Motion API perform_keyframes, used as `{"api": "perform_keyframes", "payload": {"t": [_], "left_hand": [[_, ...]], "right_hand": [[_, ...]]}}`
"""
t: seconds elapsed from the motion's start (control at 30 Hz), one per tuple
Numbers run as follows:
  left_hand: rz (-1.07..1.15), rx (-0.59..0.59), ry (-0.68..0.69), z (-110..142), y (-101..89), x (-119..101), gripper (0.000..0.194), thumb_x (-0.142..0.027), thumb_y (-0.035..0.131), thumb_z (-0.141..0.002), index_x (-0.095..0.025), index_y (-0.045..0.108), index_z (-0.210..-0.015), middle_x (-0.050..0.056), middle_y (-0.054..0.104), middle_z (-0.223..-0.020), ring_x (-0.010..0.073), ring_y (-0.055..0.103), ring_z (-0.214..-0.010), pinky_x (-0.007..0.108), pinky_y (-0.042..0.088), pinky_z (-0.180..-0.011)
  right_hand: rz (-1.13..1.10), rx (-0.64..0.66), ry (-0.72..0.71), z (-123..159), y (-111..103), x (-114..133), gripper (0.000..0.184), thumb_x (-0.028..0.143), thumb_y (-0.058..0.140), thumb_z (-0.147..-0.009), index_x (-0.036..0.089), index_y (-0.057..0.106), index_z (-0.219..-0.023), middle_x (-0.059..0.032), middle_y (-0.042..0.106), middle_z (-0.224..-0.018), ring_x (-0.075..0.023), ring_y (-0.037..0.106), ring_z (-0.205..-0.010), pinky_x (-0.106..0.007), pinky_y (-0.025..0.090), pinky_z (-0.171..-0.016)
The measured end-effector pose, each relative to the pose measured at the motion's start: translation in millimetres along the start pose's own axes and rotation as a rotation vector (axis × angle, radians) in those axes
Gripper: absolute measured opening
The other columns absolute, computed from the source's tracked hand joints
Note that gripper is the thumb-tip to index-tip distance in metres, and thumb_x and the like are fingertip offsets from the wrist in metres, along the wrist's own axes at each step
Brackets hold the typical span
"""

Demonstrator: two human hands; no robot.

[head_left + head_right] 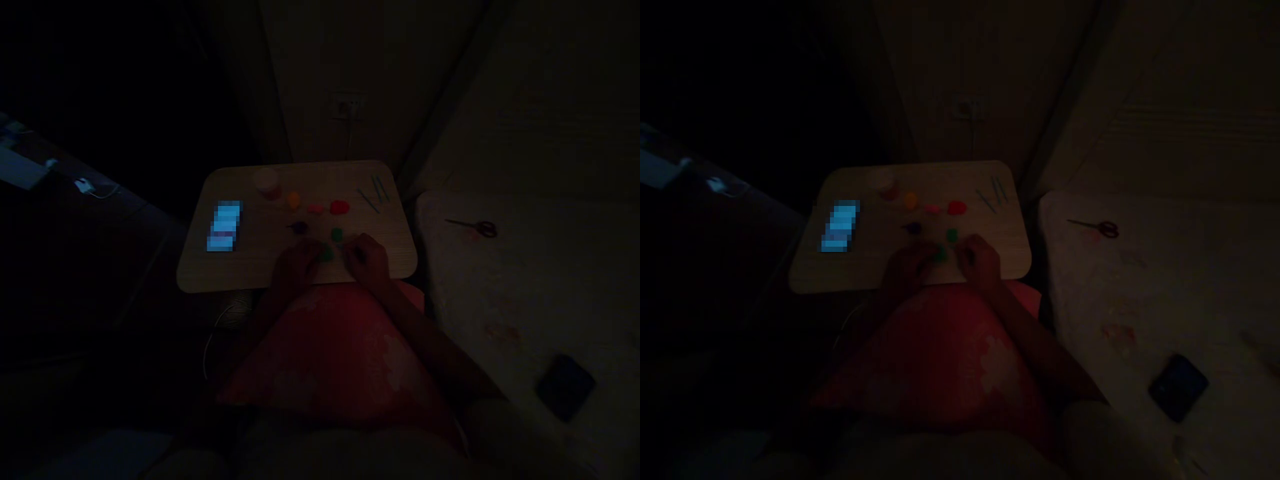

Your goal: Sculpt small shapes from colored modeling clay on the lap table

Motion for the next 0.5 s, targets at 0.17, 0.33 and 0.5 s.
{"api": "perform_keyframes", "payload": {"t": [0.17, 0.33, 0.5], "left_hand": [[-0.012, -0.137, -0.086, 3.8, -11.1, 4.4, 0.031, -0.04, 0.065, -0.094, -0.023, 0.07, -0.12, 0.009, 0.067, -0.132, 0.0253, 0.068, -0.114, 0.038, 0.058, -0.096], [0.038, -0.073, -0.016, 4.5, -7.5, -1.5, 0.031, -0.024, 0.052, -0.099, -0.025, 0.071, -0.124, 0.003, 0.07, -0.137, 0.0216, 0.069, -0.118, 0.039, 0.056, -0.103], [-0.004, 0.003, -0.008, 2.9, -1.9, 0.0, 0.036, -0.019, 0.052, -0.096, -0.027, 0.073, -0.124, 0.002, 0.068, -0.14, 0.0232, 0.07, -0.118, 0.043, 0.057, -0.1]], "right_hand": [[0.004, 0.016, 0.008, 1.0, 1.7, 0.7, 0.011, 0.024, 0.058, -0.091, 0.021, 0.068, -0.085, -0.0058, 0.066, -0.086, -0.0195, 0.061, -0.077, -0.032, 0.047, -0.071], [0.056, 0.066, -0.003, 2.8, 4.7, 3.6, 0.013, 0.025, 0.057, -0.093, 0.02, 0.068, -0.087, -0.0063, 0.067, -0.088, -0.0198, 0.063, -0.08, -0.031, 0.047, -0.072], [0.12, 0.126, -0.013, 2.1, 11.3, 9.6, 0.014, 0.026, 0.057, -0.096, 0.02, 0.069, -0.092, -0.0077, 0.069, -0.094, -0.0207, 0.064, -0.085, -0.031, 0.048, -0.074]]}}
Point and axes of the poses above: each hand's wrist, its own z-axis away from the middle knuckle, its own y-axis out of the palm, x = y × z, the point moved 7 cm from there along -z, towards the middle knuckle
